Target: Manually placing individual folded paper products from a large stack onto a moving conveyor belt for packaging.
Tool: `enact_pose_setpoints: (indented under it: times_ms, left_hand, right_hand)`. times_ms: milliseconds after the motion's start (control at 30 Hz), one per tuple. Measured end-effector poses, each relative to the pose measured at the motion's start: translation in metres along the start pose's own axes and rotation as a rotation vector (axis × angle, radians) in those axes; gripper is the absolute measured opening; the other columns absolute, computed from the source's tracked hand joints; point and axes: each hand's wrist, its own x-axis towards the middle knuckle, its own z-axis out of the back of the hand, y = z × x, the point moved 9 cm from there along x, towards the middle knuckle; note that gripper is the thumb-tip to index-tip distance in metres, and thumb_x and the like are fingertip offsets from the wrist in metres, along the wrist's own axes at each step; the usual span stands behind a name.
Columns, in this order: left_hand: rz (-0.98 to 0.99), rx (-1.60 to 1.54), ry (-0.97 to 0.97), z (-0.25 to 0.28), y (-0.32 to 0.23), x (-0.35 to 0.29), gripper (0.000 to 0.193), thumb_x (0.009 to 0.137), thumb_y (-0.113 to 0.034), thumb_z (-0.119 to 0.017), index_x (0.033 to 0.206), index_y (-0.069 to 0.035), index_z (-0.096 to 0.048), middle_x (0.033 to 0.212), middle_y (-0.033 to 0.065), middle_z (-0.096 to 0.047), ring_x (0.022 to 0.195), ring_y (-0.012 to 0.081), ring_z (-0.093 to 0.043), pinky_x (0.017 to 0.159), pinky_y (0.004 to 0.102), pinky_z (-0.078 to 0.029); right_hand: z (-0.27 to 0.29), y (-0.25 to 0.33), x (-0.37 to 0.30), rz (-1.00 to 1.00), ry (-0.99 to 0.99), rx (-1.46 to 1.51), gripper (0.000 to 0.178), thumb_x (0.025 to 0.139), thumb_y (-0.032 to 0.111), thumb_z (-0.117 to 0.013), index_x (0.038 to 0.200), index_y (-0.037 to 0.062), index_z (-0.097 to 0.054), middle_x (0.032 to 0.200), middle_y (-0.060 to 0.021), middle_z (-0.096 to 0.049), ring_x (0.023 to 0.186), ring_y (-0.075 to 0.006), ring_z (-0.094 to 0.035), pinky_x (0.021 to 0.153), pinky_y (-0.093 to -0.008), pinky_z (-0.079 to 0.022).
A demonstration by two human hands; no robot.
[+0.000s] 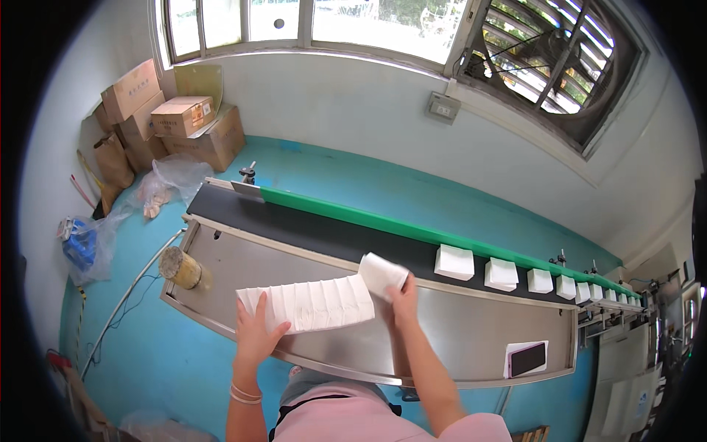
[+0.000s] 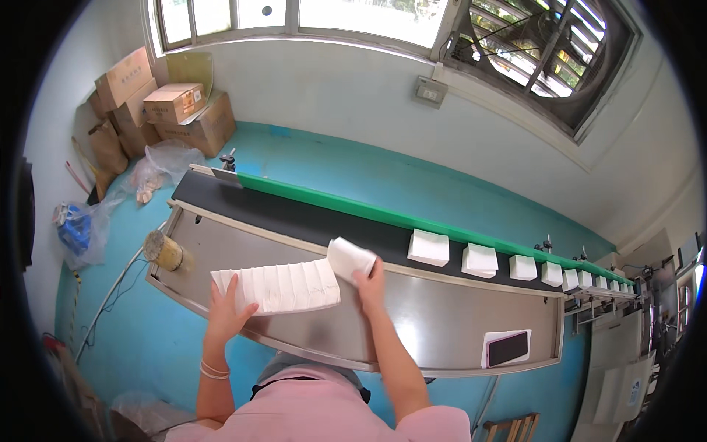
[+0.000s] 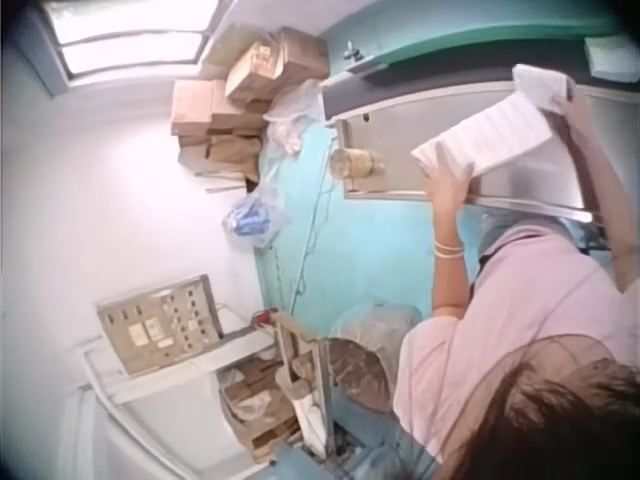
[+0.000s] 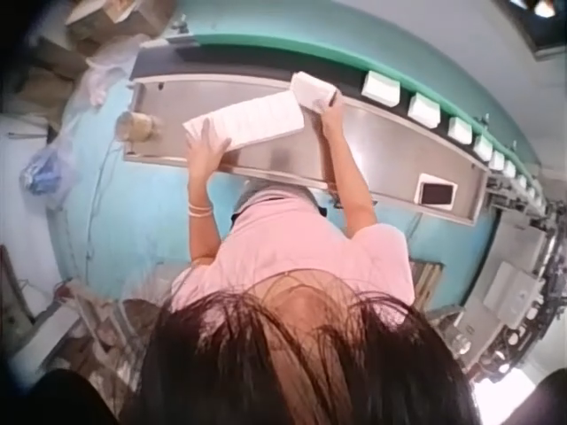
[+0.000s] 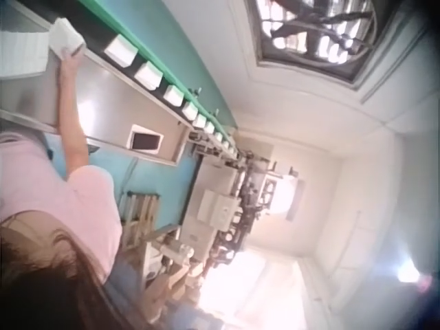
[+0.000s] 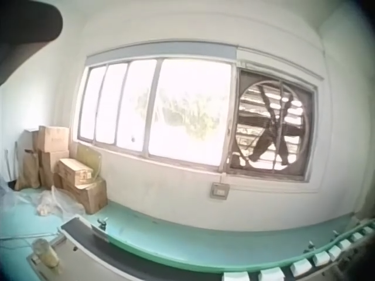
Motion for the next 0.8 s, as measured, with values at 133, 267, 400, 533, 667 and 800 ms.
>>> enact_pose_setpoints:
  times_ms: [133, 267, 400, 533, 667, 800]
  left_hand:
    - [-0.007, -0.049, 0.009, 0.003, -0.007, 0.003, 0.079, 0.076, -0.036, -0.070, 0.138, -0.004, -0.033, 0.138, 0.0377, -0.019, 0.127, 0.0506, -0.026, 0.103, 0.0471, -0.030]
    - [0.012, -0.045, 0.006, 0.000, 0.018, -0.011, 0.078, 0.075, -0.033, -0.071, 0.138, -0.004, -0.034, 0.137, 0.0370, -0.022, 0.127, 0.0502, -0.027, 0.103, 0.0471, -0.030]
    - [-0.073, -0.106, -0.014, -0.006, 0.006, -0.007, 0.079, 0.074, -0.040, -0.072, 0.137, -0.007, -0.038, 0.137, 0.0393, -0.021, 0.127, 0.0510, -0.027, 0.103, 0.0484, -0.029]
    - [-0.065, -0.084, -0.003, -0.013, 0.007, -0.007, 0.079, 0.074, -0.040, -0.071, 0.137, -0.008, -0.038, 0.136, 0.0398, -0.021, 0.125, 0.0522, -0.029, 0.102, 0.0490, -0.031]
    - [-0.056, -0.097, -0.022, -0.007, 0.005, -0.009, 0.078, 0.074, -0.041, -0.071, 0.137, -0.008, -0.038, 0.136, 0.0400, -0.022, 0.125, 0.0528, -0.028, 0.101, 0.0494, -0.031]
    - [-0.069, -0.086, -0.003, -0.008, 0.002, -0.014, 0.077, 0.075, -0.037, -0.071, 0.137, -0.006, -0.037, 0.137, 0.0370, -0.022, 0.125, 0.0508, -0.029, 0.102, 0.0482, -0.031]
  right_hand:
    - [0.037, 0.007, 0.066, -0.062, -0.123, 0.239, 0.046, 0.083, 0.004, -0.057, 0.126, 0.0019, -0.042, 0.117, -0.0096, -0.053, 0.102, -0.0191, -0.054, 0.091, -0.0305, -0.042]
    - [0.043, -0.038, -0.022, -0.162, -0.393, 0.258, 0.050, 0.087, 0.009, -0.057, 0.132, 0.0025, -0.036, 0.123, -0.0113, -0.049, 0.109, -0.0191, -0.051, 0.090, -0.0300, -0.044]
    - [-0.053, -0.001, -0.089, -0.032, 0.123, -0.234, 0.060, 0.086, 0.004, -0.059, 0.139, 0.0012, -0.031, 0.119, -0.0090, -0.055, 0.106, -0.0154, -0.053, 0.093, -0.0275, -0.041]
    - [-0.053, -0.019, -0.090, -0.375, 0.069, 0.183, 0.061, 0.083, 0.004, -0.062, 0.137, 0.0004, -0.034, 0.118, -0.0098, -0.056, 0.106, -0.0163, -0.055, 0.093, -0.0279, -0.041]
    - [-0.050, -0.018, -0.088, -0.427, 0.120, 0.267, 0.061, 0.081, 0.002, -0.060, 0.137, 0.0014, -0.035, 0.117, -0.0101, -0.056, 0.106, -0.0169, -0.054, 0.092, -0.0286, -0.043]
    - [-0.027, -0.008, -0.047, 0.036, 0.070, -0.122, 0.053, 0.079, 0.001, -0.057, 0.130, 0.0018, -0.042, 0.115, -0.0094, -0.056, 0.107, -0.0175, -0.053, 0.091, -0.0291, -0.042]
